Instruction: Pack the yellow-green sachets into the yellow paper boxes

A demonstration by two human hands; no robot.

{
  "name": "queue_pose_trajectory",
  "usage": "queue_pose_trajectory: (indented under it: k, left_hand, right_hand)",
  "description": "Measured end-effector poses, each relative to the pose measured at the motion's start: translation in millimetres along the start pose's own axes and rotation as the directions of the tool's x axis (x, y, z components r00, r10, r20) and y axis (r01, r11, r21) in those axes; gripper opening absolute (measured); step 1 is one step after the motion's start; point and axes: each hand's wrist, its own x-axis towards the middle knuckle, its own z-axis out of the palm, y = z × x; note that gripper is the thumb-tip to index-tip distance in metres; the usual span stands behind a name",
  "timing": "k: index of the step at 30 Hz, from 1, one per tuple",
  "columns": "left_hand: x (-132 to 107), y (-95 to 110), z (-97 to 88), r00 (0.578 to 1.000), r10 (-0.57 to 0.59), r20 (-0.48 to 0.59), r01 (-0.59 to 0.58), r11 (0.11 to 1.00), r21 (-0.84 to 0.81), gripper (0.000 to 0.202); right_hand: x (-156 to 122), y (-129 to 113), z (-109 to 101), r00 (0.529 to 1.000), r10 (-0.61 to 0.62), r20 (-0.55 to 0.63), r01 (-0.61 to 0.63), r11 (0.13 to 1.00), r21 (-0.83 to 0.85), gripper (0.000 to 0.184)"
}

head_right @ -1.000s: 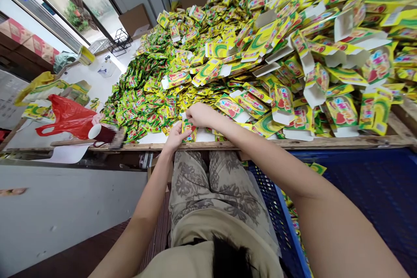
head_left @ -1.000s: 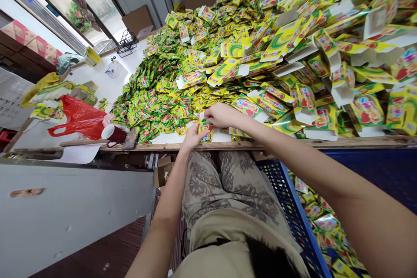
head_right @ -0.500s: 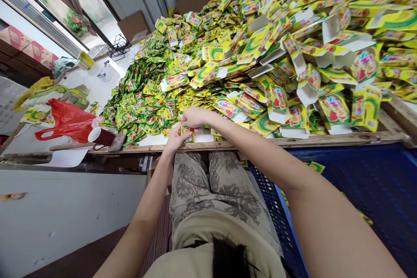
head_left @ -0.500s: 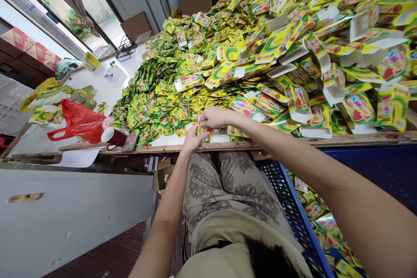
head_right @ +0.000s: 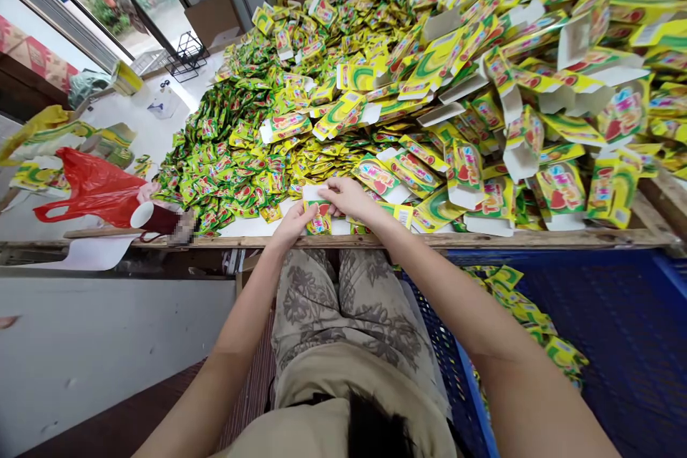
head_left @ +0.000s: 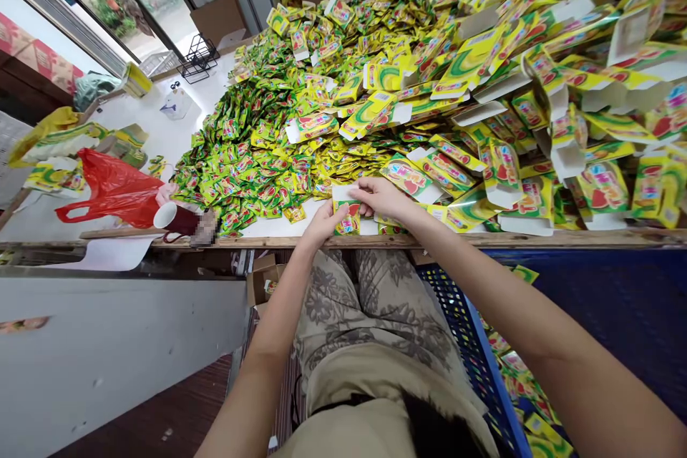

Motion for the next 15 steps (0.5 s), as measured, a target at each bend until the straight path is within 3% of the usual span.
queue_pose_trajectory:
  k: [4, 9, 15]
  left_hand:
    - [1.8, 9.4, -4.3, 0.989, -0.138, 0.062, 0.148, 0.963, -0.226, 0.039]
    - [3.4, 19.3, -9.8, 0.953, -0.24, 0.184, 0.293, 0.886, -0.36, 0.041]
    - [5.1, 16.6, -15.2, 0.938, -0.238, 0.252, 0.313, 0.893, -0.322, 0.042]
  right_hand:
    - [7.0, 5.4, -1.3, 0.982, 0.094, 0.166, -0.128, 0.97, 0.207, 0.017]
    - [16.6, 9.7, -14.6, 0.885, 0.174, 0.431, -0.342, 0.871, 0.352, 0.022]
    - [11.0, 10.6, -12.4, 0.865, 0.207, 0.457, -0.406, 0.824, 0.396, 0.021]
